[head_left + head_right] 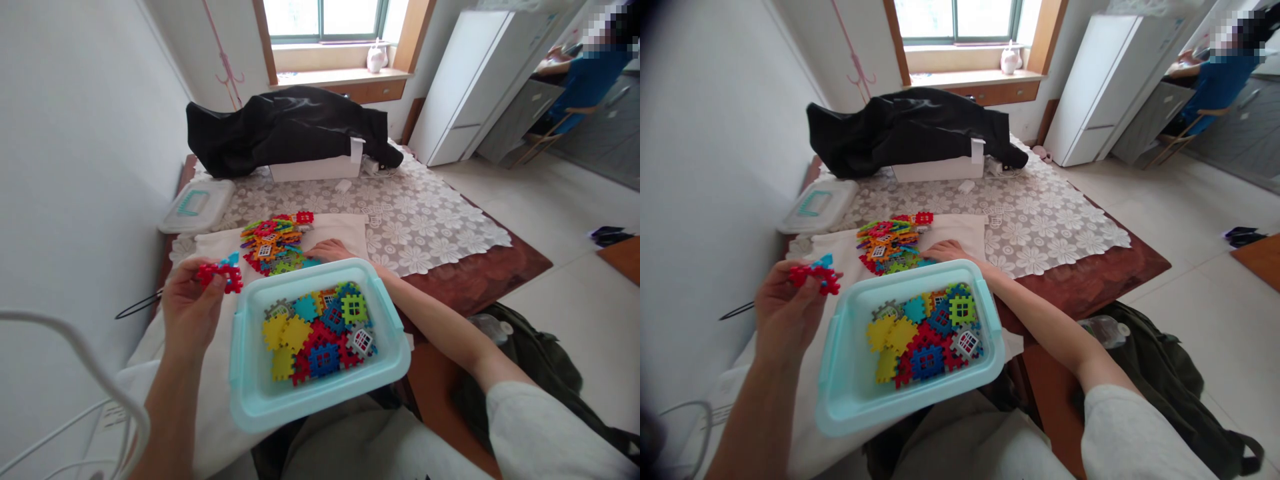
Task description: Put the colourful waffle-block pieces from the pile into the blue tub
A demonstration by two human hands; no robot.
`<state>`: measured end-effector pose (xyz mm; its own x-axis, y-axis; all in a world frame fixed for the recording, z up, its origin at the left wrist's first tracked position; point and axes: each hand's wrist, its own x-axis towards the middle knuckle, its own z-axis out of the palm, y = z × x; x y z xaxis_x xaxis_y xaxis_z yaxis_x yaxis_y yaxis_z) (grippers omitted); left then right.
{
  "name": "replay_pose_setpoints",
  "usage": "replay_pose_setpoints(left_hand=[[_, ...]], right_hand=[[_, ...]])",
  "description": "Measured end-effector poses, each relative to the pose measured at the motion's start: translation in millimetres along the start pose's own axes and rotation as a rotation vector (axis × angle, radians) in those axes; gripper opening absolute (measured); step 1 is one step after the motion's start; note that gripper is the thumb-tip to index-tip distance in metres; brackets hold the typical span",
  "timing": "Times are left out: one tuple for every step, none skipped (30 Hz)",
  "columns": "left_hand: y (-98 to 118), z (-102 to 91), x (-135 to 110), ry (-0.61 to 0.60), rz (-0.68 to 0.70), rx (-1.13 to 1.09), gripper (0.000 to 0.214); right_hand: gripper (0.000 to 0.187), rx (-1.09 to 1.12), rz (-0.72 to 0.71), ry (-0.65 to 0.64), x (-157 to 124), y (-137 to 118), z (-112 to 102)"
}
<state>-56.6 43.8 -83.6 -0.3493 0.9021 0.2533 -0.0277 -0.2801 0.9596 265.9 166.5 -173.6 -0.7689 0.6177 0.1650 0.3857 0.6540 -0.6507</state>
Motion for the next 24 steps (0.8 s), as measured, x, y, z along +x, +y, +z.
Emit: replay_pose_setpoints(left_hand=[[0.6, 1.2, -2.5, -0.04, -0.016, -0.037, 0.052], [1.2, 2.3, -5.1, -0.086, -0.027, -0.048, 0.053], [1.7, 3.5, -7.8, -0.138, -0.031, -0.041, 0.053], [2.5, 4.8, -10.4, -0.194, -0.034, -0.018, 0.052], [3.4, 6.2, -12.9, -0.252, -0.038, 0.017, 0.05], [4.4, 7.6, -15.1, -0.309, -0.044, 0.059, 0.046], [5.4, 8.9, -16.8, -0.361, -0.047, 0.098, 0.041], [6.3, 9.9, -17.9, -0.399, -0.047, 0.127, 0.036], [6.9, 10.4, -18.3, -0.427, -0.042, 0.142, 0.032], [7.1, 10.5, -18.2, -0.452, -0.032, 0.145, 0.028], [6.8, 10.1, -17.6, -0.476, -0.02, 0.137, 0.025], [6.2, 9.4, -16.8, -0.498, -0.011, 0.119, 0.022], [5.2, 8.5, -16.0, -0.519, -0.005, 0.099, 0.021], [4.2, 7.6, -15.3, -0.543, -0.004, 0.08, 0.022], [3.2, 6.9, -14.9, -0.561, -0.004, 0.06, 0.022], [2.5, 6.7, -14.9, -0.57, -0.008, 0.039, 0.023], [2.0, 6.8, -15.0, -0.568, -0.012, 0.016, 0.024], [1.6, 7.5, -15.3, -0.552, -0.021, -0.005, 0.024], [1.3, 8.5, -15.5, -0.52, -0.035, -0.024, 0.025], [0.8, 9.8, -15.4, -0.471, -0.059, -0.04, 0.026], [-0.1, 11.1, -14.9, -0.408, -0.09, -0.051, 0.027], [-1.7, 12.3, -13.9, -0.338, -0.122, -0.056, 0.028], [-3.9, 13.2, -12.3, -0.267, -0.152, -0.05, 0.03], [-6.8, 13.7, -10.3, -0.203, -0.175, -0.025, 0.031]], right_hand=[[0.055, 0.002, 0.023, -0.002, -0.5, -0.6, -1.6], [0.054, 0.005, 0.049, 0.002, -1.2, -1.7, -3.2], [0.052, 0.013, 0.072, 0.012, -2.0, -3.3, -4.7], [0.049, 0.024, 0.086, 0.028, -3.1, -5.3, -6.3], [0.047, 0.035, 0.09, 0.042, -4.3, -7.7, -7.8], [0.045, 0.043, 0.087, 0.049, -5.6, -10.3, -9.2], [0.044, 0.047, 0.078, 0.049, -7.0, -13.0, -10.5], [0.042, 0.043, 0.069, 0.041, -8.1, -15.4, -11.5], [0.041, 0.034, 0.063, 0.029, -8.9, -17.5, -12.2], [0.04, 0.019, 0.06, 0.011, -9.3, -19.1, -12.6], [0.039, 0.0, 0.061, -0.007, -9.3, -20.1, -12.6], [0.039, -0.018, 0.064, -0.026, -8.9, -20.5, -12.5], [0.038, -0.035, 0.071, -0.046, -8.2, -20.5, -12.2], [0.036, -0.05, 0.081, -0.065, -7.5, -20.1, -12.0], [0.034, -0.055, 0.091, -0.076, -6.9, -19.6, -11.8], [0.031, -0.047, 0.099, -0.084, -6.7, -19.1, -11.8], [0.028, -0.024, 0.107, -0.08, -7.0, -18.9, -12.0], [0.025, 0.005, 0.116, -0.066, -7.9, -19.1, -12.4], [0.023, 0.044, 0.124, -0.048, -9.3, -19.8, -12.8], [0.024, 0.095, 0.136, -0.031, -11.0, -20.8, -13.2], [0.025, 0.159, 0.149, -0.024, -12.9, -22.1, -13.5], [0.029, 0.226, 0.16, -0.023, -14.5, -23.5, -13.7], [0.032, 0.29, 0.168, -0.025, -15.6, -24.6, -13.6], [0.035, 0.345, 0.17, -0.033, -16.1, -25.3, -13.2]])
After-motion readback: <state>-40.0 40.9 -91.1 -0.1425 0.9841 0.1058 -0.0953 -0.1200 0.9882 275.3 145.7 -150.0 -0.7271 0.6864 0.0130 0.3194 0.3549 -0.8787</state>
